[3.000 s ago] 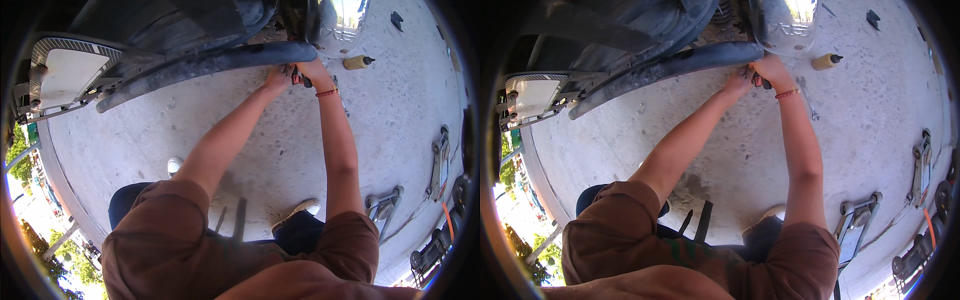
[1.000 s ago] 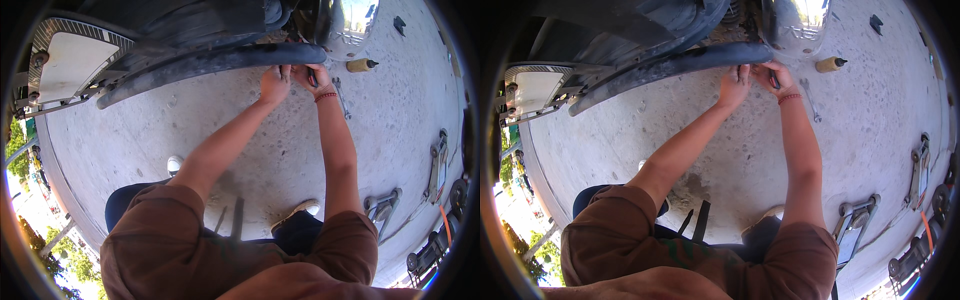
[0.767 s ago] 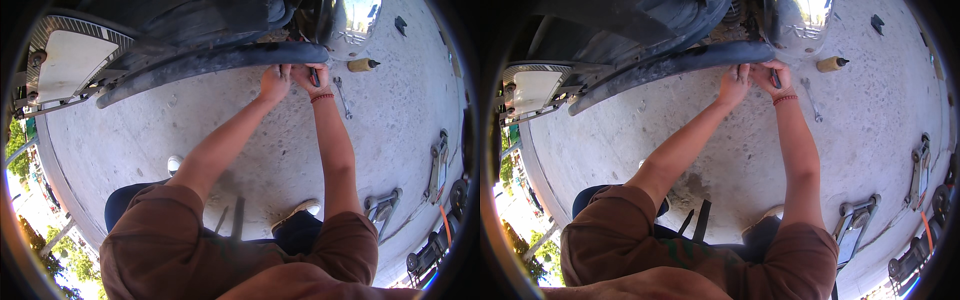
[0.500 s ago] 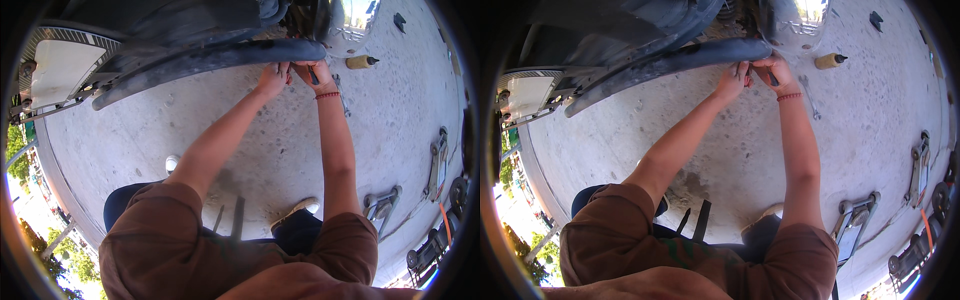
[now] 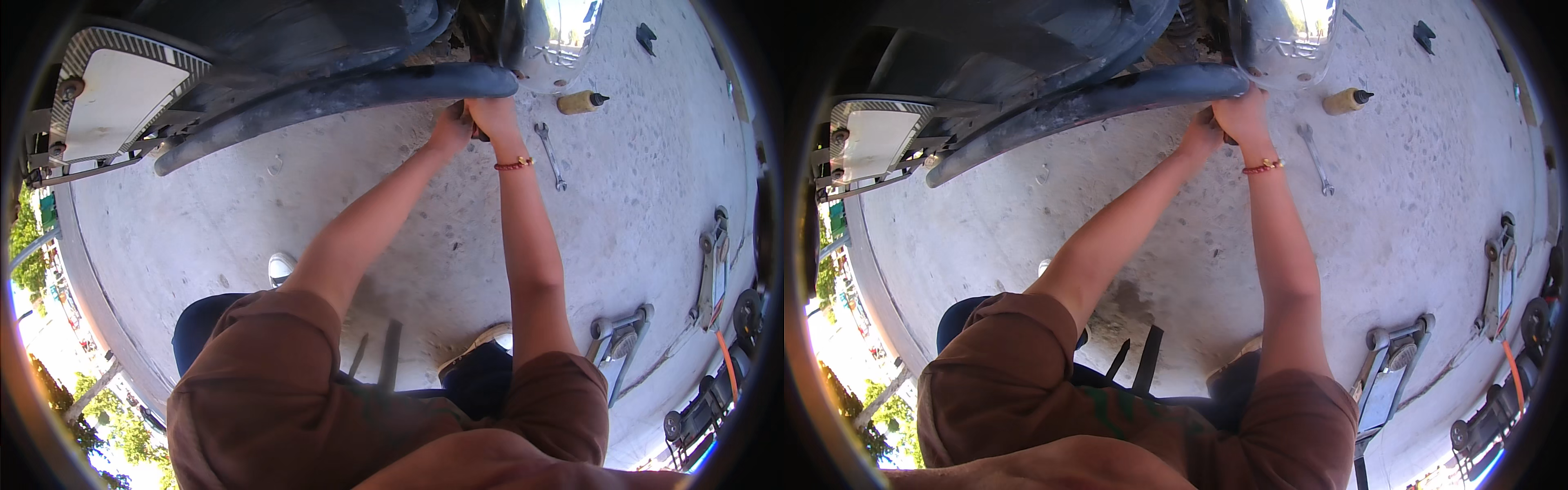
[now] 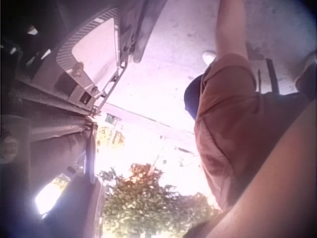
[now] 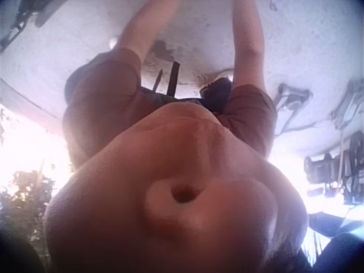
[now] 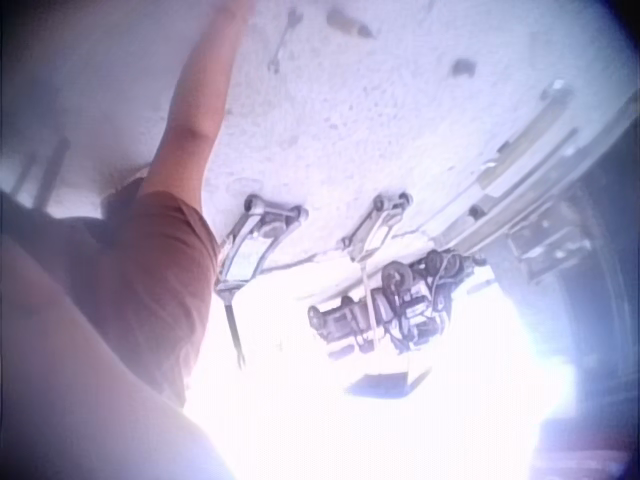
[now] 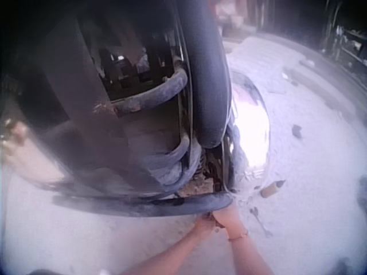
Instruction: The person works on the underside of a vehicle, using a wrench to loosen a bolt and then a screwdriver to adjust components. They briefly walk to a tool cart to retrieve a tool before returning to continue the repair.
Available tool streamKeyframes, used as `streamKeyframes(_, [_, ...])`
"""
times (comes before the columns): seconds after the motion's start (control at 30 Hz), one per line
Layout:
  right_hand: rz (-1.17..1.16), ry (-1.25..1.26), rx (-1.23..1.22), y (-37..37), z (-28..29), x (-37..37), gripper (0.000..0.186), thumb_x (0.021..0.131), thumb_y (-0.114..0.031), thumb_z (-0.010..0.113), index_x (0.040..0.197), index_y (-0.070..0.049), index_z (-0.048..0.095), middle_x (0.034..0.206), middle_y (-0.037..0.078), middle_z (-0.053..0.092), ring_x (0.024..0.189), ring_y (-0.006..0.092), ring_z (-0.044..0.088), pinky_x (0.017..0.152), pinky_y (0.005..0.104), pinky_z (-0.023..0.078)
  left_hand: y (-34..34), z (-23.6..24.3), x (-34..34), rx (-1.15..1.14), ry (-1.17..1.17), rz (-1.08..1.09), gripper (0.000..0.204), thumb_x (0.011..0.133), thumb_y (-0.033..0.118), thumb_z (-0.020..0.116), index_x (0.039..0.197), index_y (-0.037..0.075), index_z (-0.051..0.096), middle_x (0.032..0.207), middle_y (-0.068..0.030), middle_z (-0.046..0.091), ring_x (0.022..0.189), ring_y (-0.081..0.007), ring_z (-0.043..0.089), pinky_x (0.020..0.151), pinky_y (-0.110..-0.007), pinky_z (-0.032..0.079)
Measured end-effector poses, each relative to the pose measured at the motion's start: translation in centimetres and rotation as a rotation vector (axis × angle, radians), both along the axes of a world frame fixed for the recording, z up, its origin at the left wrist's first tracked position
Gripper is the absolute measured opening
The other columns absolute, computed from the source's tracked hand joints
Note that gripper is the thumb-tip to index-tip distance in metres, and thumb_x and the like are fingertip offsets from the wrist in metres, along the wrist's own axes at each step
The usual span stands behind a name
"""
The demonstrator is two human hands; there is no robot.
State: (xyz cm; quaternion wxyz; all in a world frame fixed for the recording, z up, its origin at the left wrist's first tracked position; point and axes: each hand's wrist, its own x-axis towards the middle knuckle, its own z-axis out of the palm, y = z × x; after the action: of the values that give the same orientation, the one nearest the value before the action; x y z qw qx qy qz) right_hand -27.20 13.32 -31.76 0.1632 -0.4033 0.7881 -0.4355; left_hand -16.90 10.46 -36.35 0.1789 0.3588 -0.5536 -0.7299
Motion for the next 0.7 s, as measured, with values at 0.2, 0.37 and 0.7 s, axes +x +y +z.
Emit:
streamKeyframes(0.2, [0.032, -0.996, 0.055, 3.8, 3.5, -2.3, 0.021, 0.076, 0.0, 0.058, 0.096, 0.001, 0.062, 0.081, 0.013, 0.064, 0.072, 0.0206, 0.062, 0.063, 0.0269, 0.048, 0.4, 4.6, 2.7, 0.131, -0.072, 0.213, 0.03, 0.092, 0.034, 0.065, 0.089, 0.005, 0.062, 0.064, 0.0023, 0.052, 0.053, -0.005, 0.046, 0.049, -0.023, 0.037])
streamKeyframes(0.37, [0.02, -1.266, -0.095, 3.0, 2.1, -2.1, 0.024, 0.076, 0.009, 0.054, 0.098, 0.003, 0.061, 0.086, 0.012, 0.065, 0.073, 0.0191, 0.062, 0.069, 0.0284, 0.054, -0.1, 4.4, 2.9, -0.098, -0.067, 0.314, 0.03, 0.092, 0.034, 0.065, 0.085, 0.005, 0.065, 0.063, 0.0035, 0.053, 0.054, -0.004, 0.046, 0.05, -0.022, 0.038])
streamKeyframes(0.7, [0.197, -1.51, -0.252, 2.6, -0.2, -3.3, 0.035, 0.08, 0.009, 0.052, 0.115, 0.007, 0.055, 0.117, 0.021, 0.061, 0.11, 0.0314, 0.06, 0.098, 0.0447, 0.049, -0.8, 5.2, 3.4, -0.407, -0.276, 0.25, 0.035, 0.088, 0.039, 0.066, 0.094, 0.004, 0.067, 0.077, -0.0137, 0.069, 0.071, -0.0292, 0.067, 0.065, -0.035, 0.05])
